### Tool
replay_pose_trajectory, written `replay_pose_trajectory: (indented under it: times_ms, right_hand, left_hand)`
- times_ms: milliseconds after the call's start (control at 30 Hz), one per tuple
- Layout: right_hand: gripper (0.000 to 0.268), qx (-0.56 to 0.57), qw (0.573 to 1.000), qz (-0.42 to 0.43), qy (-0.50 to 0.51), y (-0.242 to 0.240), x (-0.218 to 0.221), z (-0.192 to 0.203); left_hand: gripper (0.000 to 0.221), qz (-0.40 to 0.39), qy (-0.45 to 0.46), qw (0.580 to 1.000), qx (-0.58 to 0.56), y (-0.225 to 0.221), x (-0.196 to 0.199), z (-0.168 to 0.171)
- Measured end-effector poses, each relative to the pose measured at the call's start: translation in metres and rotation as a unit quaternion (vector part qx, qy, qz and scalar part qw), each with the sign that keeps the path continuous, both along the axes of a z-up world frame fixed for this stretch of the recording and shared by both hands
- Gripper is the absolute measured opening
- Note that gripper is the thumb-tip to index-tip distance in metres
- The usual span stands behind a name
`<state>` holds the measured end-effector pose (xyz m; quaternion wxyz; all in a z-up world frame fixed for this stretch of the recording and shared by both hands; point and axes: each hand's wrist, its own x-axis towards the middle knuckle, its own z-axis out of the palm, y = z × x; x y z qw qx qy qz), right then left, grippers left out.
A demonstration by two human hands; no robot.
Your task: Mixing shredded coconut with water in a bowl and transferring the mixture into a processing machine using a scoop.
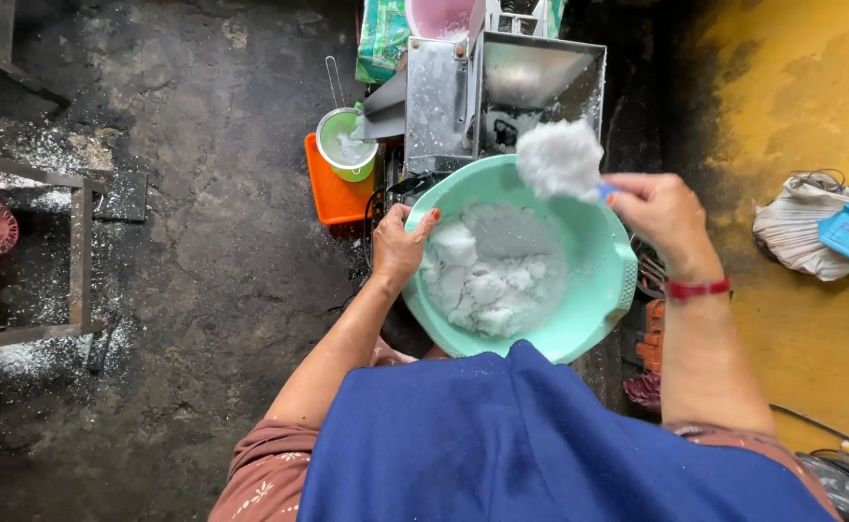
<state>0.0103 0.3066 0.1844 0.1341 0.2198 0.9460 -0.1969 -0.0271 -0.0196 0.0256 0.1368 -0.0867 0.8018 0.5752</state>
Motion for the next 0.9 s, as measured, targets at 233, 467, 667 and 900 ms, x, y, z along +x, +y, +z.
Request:
replay_pose_trajectory:
  times_ms: [233,467,667,900]
  right_hand:
    - [0.076,0.187,0.972,0.126,0.059,0.009,-0.087,-0.085]
    - [0.062,0.259,0.938,0.178,0.144,-0.020,-0.028,-0.013]
    - [0.037,0.284,0.955,0.088,-0.003,-0.019,0.068,-0.057]
    - [0.042,-0.036,0.983,0.042,-0.173,-0.044,0.106,-0.118]
  left_hand:
    - [0.056,-0.004,0.004,1.000,-0.007,0.005,0.001,-0.003]
    - [0.055,0.017,0.002,1.000,0.003,-0.001,0.009,-0.001]
    - [0.051,0.020,0.015,0.999,0.021,-0.005,0.011,0.002]
    - [0.048,-0.001,0.004,0.999,0.036,-0.001,0.003,-0.003]
